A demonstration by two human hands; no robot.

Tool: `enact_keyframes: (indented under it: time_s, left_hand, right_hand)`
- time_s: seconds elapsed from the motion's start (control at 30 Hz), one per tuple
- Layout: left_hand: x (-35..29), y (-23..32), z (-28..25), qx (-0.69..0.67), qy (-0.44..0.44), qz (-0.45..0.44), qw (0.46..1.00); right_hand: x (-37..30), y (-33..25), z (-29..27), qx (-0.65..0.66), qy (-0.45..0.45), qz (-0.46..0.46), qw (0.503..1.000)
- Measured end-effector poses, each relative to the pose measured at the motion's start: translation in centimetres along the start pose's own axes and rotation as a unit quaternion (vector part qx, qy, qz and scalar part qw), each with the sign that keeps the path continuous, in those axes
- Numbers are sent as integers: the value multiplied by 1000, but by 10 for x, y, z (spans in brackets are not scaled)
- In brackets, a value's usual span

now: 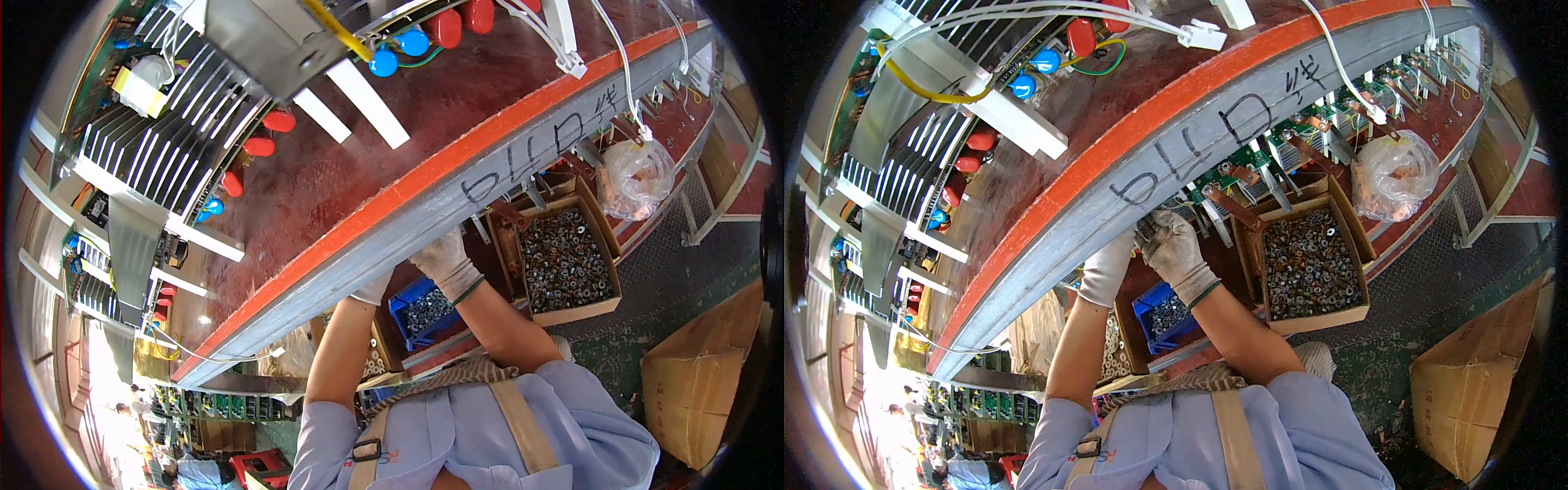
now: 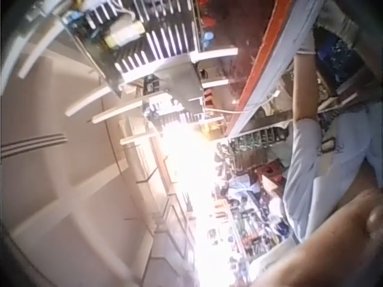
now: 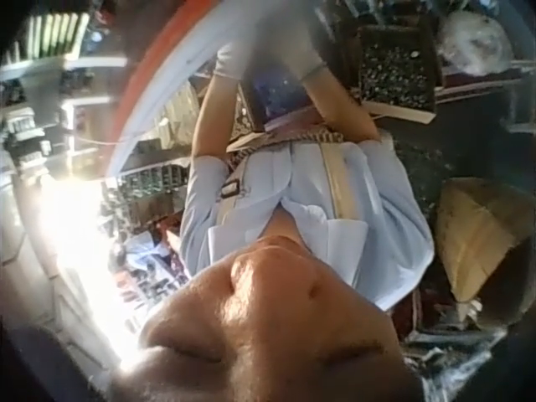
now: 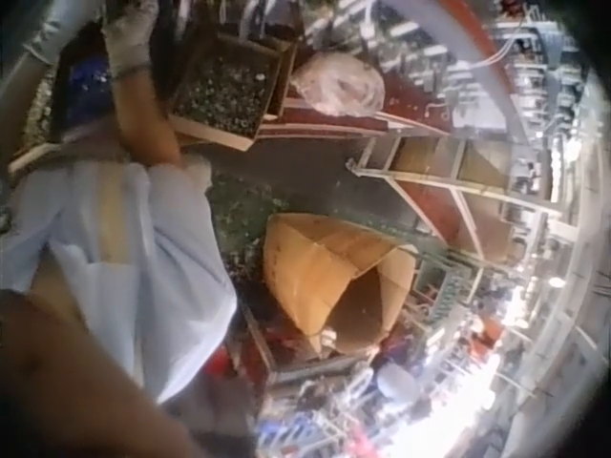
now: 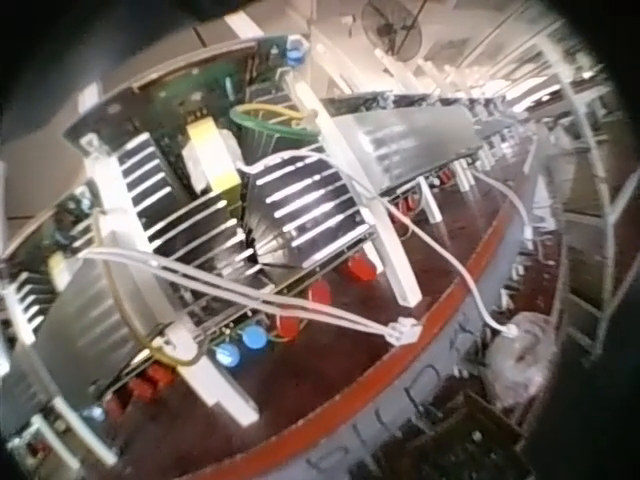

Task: The person assembles an electronic component by connecting wires to a circuit board and securing it with screws using a screwdriver.

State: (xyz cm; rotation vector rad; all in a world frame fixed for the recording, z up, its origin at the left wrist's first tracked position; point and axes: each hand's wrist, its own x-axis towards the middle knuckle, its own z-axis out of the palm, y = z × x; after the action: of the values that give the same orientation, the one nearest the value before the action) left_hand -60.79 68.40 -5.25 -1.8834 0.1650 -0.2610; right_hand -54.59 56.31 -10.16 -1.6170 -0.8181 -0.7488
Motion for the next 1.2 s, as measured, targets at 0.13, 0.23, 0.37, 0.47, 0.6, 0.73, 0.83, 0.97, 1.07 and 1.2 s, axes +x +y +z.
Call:
enact_keyframes:
  time_s: [0.13,0.23,0.37,0.47,0.6,0.73,0.83,0.97,1.07,1.2]
  left_hand:
    - [-6,5,0,143,5,79,987]
    - [-14,8,15,-142,101,-11,985]
    - [-3,-6,34,-477,180,-142,848]
    - [4,-28,-31,-376,88,-11,923]
    - [0,-37,-64,-501,146,-148,840]
    - [-53,-21,-71,-563,-9,-20,826]
    - [-85,19,-62,-639,-137,45,755]
    - [-101,29,-62,-653,-98,32,751]
    - [-119,-4,-54,-647,-88,-78,753]
    - [-212,-11,18,-486,-206,-146,837]
  right_hand:
    - [-3,2,-3,-71,33,-65,995]
    - [-5,-3,5,11,55,-38,998]
    - [2,-9,14,138,61,1,989]
    - [20,-2,21,537,51,346,768]
    - [30,-9,21,692,90,550,459]
    - [28,-17,20,659,97,567,485]
    - [17,-2,44,682,105,521,502]
    - [9,6,54,674,105,524,510]
    - [9,13,45,661,122,546,501]
    - [27,-31,1,659,96,578,471]
